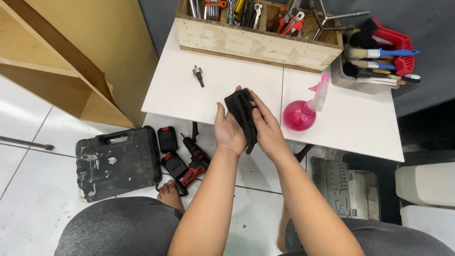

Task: The person cleans small metal hardware parts using a black cloth and a pink spray bottle. They wipe the parts individually and then wipe the white table surface. Finally, they pick up a grey plastic organizer tray from the floor and place it on the table.

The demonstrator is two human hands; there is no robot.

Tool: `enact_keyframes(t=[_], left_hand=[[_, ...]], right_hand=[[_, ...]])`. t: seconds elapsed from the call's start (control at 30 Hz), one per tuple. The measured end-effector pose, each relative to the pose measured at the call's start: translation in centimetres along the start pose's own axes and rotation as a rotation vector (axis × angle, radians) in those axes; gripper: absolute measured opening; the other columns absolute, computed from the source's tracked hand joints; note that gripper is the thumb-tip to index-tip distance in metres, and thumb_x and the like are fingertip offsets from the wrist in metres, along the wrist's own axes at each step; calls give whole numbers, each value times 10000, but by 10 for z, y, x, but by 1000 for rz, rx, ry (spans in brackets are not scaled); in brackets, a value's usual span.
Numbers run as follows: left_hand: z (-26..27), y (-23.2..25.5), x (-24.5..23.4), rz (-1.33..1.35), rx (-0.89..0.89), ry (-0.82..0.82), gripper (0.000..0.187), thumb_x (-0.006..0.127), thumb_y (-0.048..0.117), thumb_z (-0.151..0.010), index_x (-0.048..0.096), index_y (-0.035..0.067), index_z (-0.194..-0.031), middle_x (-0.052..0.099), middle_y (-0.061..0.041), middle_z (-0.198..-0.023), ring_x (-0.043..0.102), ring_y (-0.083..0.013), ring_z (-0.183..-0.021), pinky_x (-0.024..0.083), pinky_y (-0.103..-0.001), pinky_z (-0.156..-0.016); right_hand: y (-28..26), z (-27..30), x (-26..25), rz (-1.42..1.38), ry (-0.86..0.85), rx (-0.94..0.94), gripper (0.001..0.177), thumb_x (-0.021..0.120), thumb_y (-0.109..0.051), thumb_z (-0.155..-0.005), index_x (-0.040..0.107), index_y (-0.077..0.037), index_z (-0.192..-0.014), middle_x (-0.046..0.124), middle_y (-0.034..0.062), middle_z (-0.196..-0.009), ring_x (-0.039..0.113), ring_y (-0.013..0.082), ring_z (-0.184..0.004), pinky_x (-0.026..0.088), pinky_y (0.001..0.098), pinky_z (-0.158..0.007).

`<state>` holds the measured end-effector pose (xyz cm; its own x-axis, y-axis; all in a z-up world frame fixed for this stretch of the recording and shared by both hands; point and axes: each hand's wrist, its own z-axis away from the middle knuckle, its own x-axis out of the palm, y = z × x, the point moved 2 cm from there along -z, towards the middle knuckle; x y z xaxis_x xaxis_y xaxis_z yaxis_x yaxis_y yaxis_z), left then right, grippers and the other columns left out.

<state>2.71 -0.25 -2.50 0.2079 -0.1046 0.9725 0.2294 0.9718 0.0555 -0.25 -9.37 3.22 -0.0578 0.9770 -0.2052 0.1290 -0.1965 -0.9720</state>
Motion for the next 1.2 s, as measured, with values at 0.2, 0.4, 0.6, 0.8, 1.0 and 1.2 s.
enact_keyframes(t=[0.2,0.4,0.6,0.8,1.0,1.2], left_hand=[[4,2,2,130,15,-210,656,311,590,-1064,507,126,-1484,507,-169,-1509,532,-352,-1342,443,-464,-1106],[-1,-1,3,133,6,-198,661,315,595,-1058,509,126,-1483,509,-168,-1507,533,-352,-1340,442,-465,-1106],[-1,-1,1,134,5,-184,666,320,600,-1052,511,127,-1481,512,-167,-1504,535,-351,-1338,442,-466,-1107],[0,-5,1,138,14,-173,672,325,605,-1046,513,127,-1479,514,-166,-1501,537,-350,-1336,442,-466,-1107],[4,-1,1,138,34,-165,677,330,611,-1040,514,127,-1477,517,-165,-1498,538,-350,-1334,442,-467,-1108],[3,-18,0,142,-8,-163,682,335,616,-1034,516,128,-1475,519,-164,-1496,540,-349,-1333,442,-468,-1109]], right_hand=[[1,1,-6,-95,9,10,546,529,-63,-1023,361,-66,-1543,506,247,-1478,436,336,-1411,333,490,-1176],[-15,15,5,574,295,-664,339,644,37,-930,665,-98,-1240,568,77,-1199,556,280,-1131,437,448,-1005],[-6,11,18,576,103,-570,296,606,-28,-977,686,-33,-1262,672,170,-1250,627,319,-1185,465,452,-1055],[-8,9,12,612,101,-450,322,594,15,-964,702,-62,-1258,674,154,-1306,626,317,-1208,484,434,-1053],[-8,16,18,705,-32,-289,414,584,75,-907,701,-91,-1267,684,140,-1278,648,249,-1188,522,352,-1018],[-4,2,2,628,-66,-248,506,478,126,-906,664,-93,-1322,669,163,-1303,602,331,-1242,479,436,-1063]])
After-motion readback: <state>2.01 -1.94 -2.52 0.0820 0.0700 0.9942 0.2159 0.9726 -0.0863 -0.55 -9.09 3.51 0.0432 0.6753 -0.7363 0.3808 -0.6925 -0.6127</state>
